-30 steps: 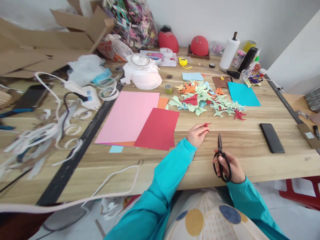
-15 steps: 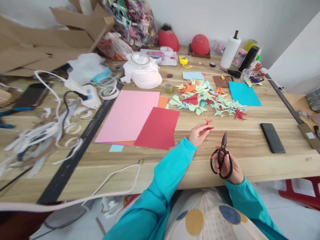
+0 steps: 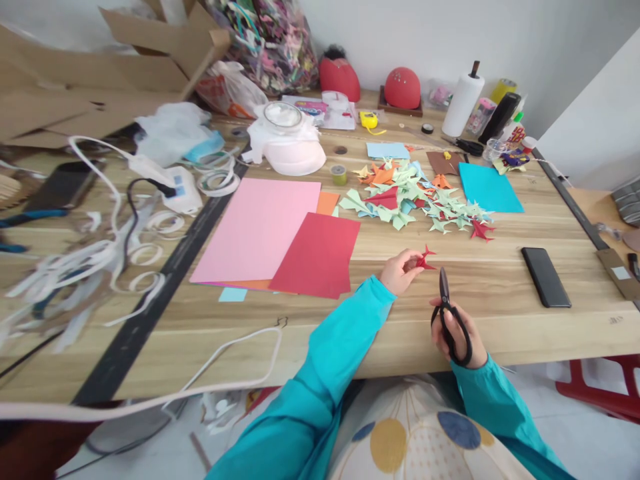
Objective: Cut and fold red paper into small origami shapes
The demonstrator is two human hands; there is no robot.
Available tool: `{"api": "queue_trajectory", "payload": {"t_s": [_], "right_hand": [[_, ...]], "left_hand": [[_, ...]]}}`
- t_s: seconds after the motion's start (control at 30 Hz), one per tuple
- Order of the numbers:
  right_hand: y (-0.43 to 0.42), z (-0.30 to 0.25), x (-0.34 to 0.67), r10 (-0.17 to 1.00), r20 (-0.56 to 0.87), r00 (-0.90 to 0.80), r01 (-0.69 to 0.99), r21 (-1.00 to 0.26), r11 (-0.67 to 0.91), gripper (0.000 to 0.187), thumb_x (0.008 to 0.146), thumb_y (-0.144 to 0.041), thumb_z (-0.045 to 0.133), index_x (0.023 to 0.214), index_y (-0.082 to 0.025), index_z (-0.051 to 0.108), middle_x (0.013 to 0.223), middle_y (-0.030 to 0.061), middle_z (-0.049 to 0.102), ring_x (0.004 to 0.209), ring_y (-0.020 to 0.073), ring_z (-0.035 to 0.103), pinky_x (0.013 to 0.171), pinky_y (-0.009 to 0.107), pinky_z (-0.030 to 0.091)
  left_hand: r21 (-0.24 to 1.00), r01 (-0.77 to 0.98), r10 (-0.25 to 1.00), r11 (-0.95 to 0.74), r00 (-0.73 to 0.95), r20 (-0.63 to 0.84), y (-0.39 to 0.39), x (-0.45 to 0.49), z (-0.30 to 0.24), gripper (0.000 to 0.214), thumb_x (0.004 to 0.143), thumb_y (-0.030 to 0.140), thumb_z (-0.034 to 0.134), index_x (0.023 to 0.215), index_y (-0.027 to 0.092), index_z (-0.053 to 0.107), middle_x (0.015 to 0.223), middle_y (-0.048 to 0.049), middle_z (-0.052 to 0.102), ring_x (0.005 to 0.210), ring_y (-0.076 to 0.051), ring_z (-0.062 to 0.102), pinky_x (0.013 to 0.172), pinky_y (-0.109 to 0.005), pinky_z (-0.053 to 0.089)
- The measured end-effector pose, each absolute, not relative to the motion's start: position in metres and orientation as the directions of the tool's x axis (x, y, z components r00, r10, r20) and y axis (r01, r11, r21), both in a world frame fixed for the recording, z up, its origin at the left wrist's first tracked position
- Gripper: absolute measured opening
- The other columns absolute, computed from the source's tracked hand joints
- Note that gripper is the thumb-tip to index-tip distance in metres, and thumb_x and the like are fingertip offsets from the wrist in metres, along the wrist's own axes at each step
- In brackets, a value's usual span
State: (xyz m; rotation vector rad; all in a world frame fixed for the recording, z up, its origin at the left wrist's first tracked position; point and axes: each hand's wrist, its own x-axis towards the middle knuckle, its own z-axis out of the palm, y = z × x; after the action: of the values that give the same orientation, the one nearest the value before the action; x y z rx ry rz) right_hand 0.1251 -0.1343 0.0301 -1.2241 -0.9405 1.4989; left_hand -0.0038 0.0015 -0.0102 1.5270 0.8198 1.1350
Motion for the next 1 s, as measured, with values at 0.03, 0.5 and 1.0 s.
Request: {"api": "queue_trajectory", "payload": {"t_s": [0.03,0.5,1.0], "right_hand": [[-0.134,0.030,0.126,0.966,-0.254,-0.050,-0.198,-0.945,-0.259,0.045,0.082,-0.050,0.051,0.112,-0.017,0.045,0.053,-0.0037,0.056,0.028,0.0048,0.036,0.026,0.016,0.025],[-0.132,0.014,0.127,0.977,-0.156,-0.145,-0.268,-0.944,-0.191,0.050,0.086,-0.056,0.035,0.115,-0.017,0.046,0.058,-0.0020,0.049,0.046,0.0106,0.044,0.043,0.024,0.036],[-0.123,0.022,0.130,0.947,-0.294,-0.132,-0.038,-0.953,-0.301,0.057,0.086,-0.056,0.038,0.123,-0.014,0.048,0.061,-0.0018,0.051,0.040,0.0091,0.049,0.039,0.023,0.037]], "left_hand": [[0.975,-0.065,0.918,-0.211,0.330,0.220,0.001,-0.003,-0.010,0.019,0.072,0.017,0.062,0.091,0.016,0.058,0.086,-0.0037,0.067,0.066,-0.011,0.059,0.065,-0.024,0.049],[0.978,-0.110,0.930,-0.179,0.305,0.205,0.003,-0.003,-0.012,0.021,0.070,0.028,0.067,0.086,0.015,0.067,0.079,-0.0046,0.064,0.063,-0.010,0.056,0.057,-0.021,0.047],[0.912,-0.044,0.861,-0.409,0.311,0.401,0.003,-0.004,-0.010,0.018,0.073,0.028,0.067,0.086,0.016,0.070,0.093,-0.0096,0.067,0.079,-0.014,0.063,0.065,-0.024,0.052]]}}
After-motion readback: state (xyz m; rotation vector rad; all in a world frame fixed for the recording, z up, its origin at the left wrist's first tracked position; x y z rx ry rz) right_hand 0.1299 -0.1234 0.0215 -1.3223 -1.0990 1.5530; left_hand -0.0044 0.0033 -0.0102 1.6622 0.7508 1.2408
